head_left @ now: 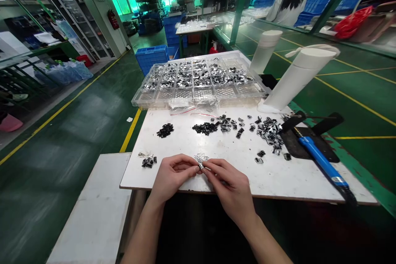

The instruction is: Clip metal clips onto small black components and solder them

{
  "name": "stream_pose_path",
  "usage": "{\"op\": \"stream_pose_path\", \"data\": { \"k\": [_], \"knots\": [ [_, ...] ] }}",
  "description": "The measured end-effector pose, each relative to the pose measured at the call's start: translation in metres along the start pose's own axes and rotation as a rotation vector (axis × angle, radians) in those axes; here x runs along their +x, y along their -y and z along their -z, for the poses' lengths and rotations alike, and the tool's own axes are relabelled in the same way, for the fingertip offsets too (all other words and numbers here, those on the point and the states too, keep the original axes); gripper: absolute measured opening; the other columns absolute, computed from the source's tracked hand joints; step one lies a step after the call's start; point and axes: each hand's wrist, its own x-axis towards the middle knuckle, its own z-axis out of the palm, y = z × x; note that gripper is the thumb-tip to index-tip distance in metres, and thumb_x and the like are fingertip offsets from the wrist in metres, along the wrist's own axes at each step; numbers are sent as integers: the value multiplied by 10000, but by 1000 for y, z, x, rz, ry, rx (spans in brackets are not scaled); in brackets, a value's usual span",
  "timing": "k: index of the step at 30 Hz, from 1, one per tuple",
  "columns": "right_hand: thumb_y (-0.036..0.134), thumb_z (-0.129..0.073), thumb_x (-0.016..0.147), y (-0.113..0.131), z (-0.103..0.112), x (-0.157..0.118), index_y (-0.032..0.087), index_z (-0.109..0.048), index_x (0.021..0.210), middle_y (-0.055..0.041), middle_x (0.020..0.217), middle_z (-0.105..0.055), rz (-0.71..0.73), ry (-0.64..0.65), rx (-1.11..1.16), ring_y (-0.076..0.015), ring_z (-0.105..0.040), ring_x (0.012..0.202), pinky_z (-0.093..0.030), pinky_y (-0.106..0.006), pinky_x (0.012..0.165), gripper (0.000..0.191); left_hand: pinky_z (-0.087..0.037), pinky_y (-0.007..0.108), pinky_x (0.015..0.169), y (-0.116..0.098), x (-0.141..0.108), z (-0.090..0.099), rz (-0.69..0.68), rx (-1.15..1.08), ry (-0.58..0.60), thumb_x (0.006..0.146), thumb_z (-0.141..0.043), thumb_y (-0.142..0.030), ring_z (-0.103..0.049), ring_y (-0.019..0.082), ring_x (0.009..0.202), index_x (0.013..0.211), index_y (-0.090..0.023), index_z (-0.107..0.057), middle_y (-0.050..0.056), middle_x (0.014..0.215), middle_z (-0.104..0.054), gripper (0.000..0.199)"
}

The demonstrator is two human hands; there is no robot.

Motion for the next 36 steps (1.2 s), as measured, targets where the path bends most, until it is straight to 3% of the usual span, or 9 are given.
{"op": "stream_pose_path", "data": {
  "k": [6,11,15,22,28,32,36],
  "knots": [
    [236,-625,960,2,-1,-1,237,-772,1064,-67,940,-722,-61,-19,-12,-161,-684,730,-561,-262,601,180,-660,336,798,1,-4,-5,-95,139,-20,809,-796,-281,-793,266,846,938,-137,-804,95,894,-821,194],
    [226,-598,971,6,1,1,237,-751,1113,-68,956,-703,-56,29,0,-151,-661,708,-538,-258,573,209,-653,333,819,0,-2,-5,-78,116,-20,814,-790,-269,-788,254,841,920,-150,-814,82,862,-818,161],
    [215,-571,983,7,-2,2,233,-735,1132,-64,935,-662,-29,25,-32,-134,-624,665,-519,-249,538,223,-634,293,769,-2,0,-3,-172,183,-35,819,-782,-261,-750,234,886,881,-162,-825,95,916,-788,124],
    [156,-528,989,6,-9,0,222,-717,1134,-98,1058,-590,55,-14,-127,-132,-622,723,-538,-253,561,248,-622,299,816,2,2,-5,-137,151,-67,798,-789,-220,-751,225,867,851,-147,-817,87,904,-795,95],
    [159,-531,987,8,-10,3,231,-723,1140,-93,1006,-669,62,-20,-104,-183,-680,843,-598,-283,675,256,-643,312,786,3,-1,-6,-136,199,-111,796,-785,-229,-772,233,812,846,-149,-805,76,859,-806,96],
    [184,-518,996,9,-11,4,232,-729,1150,-94,989,-679,54,-24,-100,-186,-685,841,-597,-292,683,266,-647,295,781,4,-3,-6,-139,178,-89,795,-785,-207,-773,215,811,937,-155,-781,67,867,-801,152],
    [250,-585,972,3,-13,3,224,-674,1223,-73,963,-690,-59,-32,-30,-146,-646,700,-549,-255,554,268,-634,282,821,3,-4,-6,-189,197,-19,816,-768,-183,-763,198,858,1039,-167,-776,64,923,-789,224]
  ]
}}
